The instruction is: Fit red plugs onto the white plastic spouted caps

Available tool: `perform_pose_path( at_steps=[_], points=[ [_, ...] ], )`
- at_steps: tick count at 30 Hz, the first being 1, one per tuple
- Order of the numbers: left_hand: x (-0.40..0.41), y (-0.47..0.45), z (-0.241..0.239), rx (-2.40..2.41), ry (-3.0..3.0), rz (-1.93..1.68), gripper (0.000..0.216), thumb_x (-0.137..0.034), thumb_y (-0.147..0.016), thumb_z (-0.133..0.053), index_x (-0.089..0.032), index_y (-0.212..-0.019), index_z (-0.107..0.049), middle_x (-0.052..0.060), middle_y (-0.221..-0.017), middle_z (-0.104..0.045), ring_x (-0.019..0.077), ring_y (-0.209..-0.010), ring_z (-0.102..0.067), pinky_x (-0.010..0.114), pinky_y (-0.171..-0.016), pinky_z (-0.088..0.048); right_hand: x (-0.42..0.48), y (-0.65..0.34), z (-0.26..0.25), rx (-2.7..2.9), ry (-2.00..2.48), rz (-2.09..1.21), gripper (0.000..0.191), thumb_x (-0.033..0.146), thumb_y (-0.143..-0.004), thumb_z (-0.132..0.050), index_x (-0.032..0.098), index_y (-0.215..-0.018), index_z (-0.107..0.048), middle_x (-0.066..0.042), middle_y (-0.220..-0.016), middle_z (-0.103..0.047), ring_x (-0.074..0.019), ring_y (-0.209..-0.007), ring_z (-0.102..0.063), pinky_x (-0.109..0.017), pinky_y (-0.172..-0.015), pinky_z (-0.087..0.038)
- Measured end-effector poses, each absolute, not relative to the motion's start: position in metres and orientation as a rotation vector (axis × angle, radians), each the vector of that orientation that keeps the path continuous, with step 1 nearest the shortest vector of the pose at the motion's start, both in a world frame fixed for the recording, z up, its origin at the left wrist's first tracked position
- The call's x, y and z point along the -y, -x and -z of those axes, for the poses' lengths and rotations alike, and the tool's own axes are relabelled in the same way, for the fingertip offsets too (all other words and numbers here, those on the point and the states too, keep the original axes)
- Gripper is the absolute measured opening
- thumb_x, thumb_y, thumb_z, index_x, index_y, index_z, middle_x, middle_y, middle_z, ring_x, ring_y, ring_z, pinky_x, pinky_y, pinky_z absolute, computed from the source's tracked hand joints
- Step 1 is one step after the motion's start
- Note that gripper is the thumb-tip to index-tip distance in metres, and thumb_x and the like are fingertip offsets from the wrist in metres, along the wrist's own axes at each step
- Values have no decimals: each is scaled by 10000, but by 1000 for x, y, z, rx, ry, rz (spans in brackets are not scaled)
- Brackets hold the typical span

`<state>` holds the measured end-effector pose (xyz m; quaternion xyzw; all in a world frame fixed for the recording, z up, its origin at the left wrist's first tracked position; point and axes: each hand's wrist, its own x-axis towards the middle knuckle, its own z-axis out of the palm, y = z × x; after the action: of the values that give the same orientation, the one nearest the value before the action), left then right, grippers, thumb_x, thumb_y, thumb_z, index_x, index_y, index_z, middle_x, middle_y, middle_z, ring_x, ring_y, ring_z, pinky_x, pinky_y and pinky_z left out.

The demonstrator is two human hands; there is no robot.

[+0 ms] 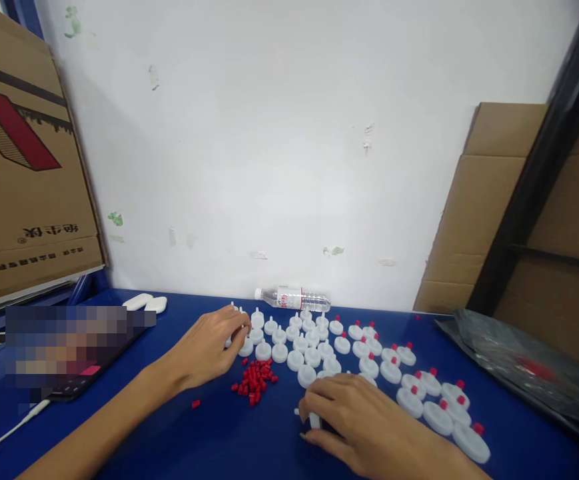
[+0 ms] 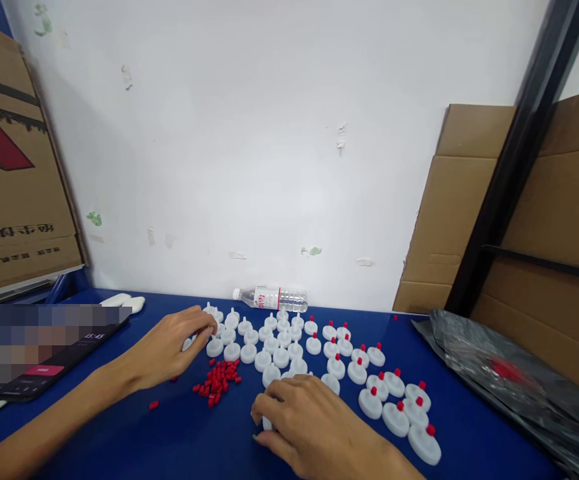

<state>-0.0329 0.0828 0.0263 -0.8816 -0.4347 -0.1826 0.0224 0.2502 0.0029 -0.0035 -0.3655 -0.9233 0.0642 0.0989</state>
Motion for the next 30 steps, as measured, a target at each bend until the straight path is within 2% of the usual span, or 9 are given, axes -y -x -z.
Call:
perform_pose_path(
  at_steps=[5,7,11,13,17,20,22,26,30],
  points=[
    [-81,42,-37,1494,2769,301,276,-227,-912,-460,-214,-674,-598,37,-662,-647,219,-647,-587,315,-601,-327,-3,-251,4,2720,1064,-168,106,289,-979,-628,267,-1081,-607,10,-1054,-689,-200,-985,-682,-333,-859,-488],
    [-80,50,-42,1573,2790,214,247,-233,-884,-489,-221,-677,-624,35,-665,-675,220,-637,-606,304,-577,-322,-3,-251,5,2708,1058,-161,102,277,-973,-636,266,-1071,-611,10,-1041,-690,-197,-969,-684,-328,-846,-491],
    [-77,61,-48,1735,2867,34,103,-296,-798,-605,-239,-815,-689,14,-749,-743,219,-679,-676,266,-550,-379,-4,-252,6,2689,1061,-172,94,284,-976,-631,274,-1068,-611,15,-1032,-688,-189,-938,-684,-324,-833,-496],
    [-75,63,-46,1795,2908,-79,87,-253,-730,-638,-229,-800,-683,8,-715,-745,223,-665,-694,252,-516,-388,-4,-251,6,2692,1069,-178,100,285,-981,-624,279,-1078,-603,18,-1048,-685,-193,-952,-682,-335,-844,-498],
    [-72,59,-38,1807,2988,-175,124,-131,-693,-567,-218,-738,-645,-14,-635,-723,200,-593,-696,224,-458,-387,-3,-251,4,2707,1088,-193,97,281,-985,-615,281,-1081,-598,20,-1054,-683,-198,-956,-683,-352,-848,-508],
    [-69,51,-34,1724,2991,-99,128,-108,-714,-552,-219,-717,-617,-15,-616,-693,190,-570,-666,229,-460,-379,-2,-251,5,2705,1085,-186,129,284,-979,-625,283,-1105,-600,13,-1074,-689,-210,-988,-687,-363,-874,-516],
    [-68,43,-32,1631,2937,35,116,-126,-783,-537,-216,-760,-607,18,-721,-700,207,-657,-656,262,-546,-412,-2,-251,6,2694,1073,-165,205,279,-965,-650,286,-1160,-586,6,-1110,-693,-221,-1033,-683,-372,-909,-517],
    [-66,25,-23,1397,2859,297,160,-180,-957,-451,-212,-949,-608,56,-983,-674,222,-848,-635,319,-739,-439,-1,-248,8,2644,1007,-57,443,268,-910,-732,285,-1295,-512,-7,-1123,-698,-224,-1034,-683,-366,-922,-530],
    [-58,8,-5,1068,2881,592,260,-192,-1039,-392,-247,-1197,-591,58,-1096,-637,212,-941,-626,300,-737,-468,-1,-246,6,2587,954,64,478,195,-866,-767,261,-1263,-510,-11,-1069,-694,-210,-963,-683,-341,-871,-554]
  ],
)
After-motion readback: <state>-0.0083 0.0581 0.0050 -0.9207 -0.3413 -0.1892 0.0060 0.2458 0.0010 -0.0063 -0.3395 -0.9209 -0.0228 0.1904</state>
